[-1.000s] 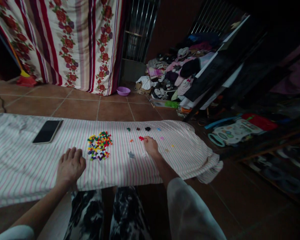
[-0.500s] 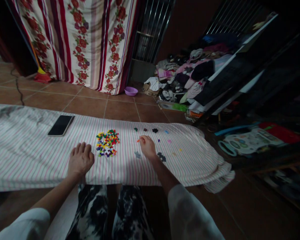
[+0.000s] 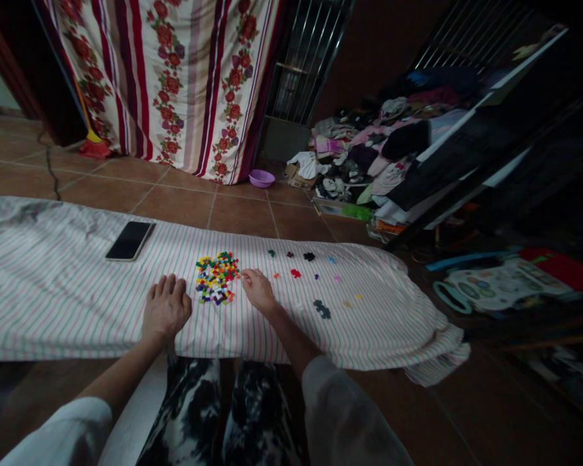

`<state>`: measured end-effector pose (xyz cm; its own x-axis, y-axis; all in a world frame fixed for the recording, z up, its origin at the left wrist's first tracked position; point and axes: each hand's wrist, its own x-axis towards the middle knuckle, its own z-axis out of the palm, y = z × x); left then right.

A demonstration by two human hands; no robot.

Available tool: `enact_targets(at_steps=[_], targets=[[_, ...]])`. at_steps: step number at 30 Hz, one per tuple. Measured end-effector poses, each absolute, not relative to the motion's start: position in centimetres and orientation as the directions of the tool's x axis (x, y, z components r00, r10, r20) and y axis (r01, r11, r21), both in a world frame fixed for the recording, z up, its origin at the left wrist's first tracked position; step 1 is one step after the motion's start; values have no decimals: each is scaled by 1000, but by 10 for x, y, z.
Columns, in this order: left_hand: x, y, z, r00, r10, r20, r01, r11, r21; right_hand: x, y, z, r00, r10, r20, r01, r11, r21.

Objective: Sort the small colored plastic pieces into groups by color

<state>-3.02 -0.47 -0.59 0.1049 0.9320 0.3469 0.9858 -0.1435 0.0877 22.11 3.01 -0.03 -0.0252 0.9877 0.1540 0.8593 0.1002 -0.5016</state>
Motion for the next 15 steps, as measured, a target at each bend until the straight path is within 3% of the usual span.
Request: enact_targets(at_steps=[9, 15], targets=[[-30, -6, -4, 103, 931, 350, 983, -149, 107, 203, 27, 11, 10, 996, 90, 935, 23, -354], [-30, -6, -5, 97, 930, 354, 981, -150, 124, 199, 24, 13, 13, 997, 70, 943, 11, -333]])
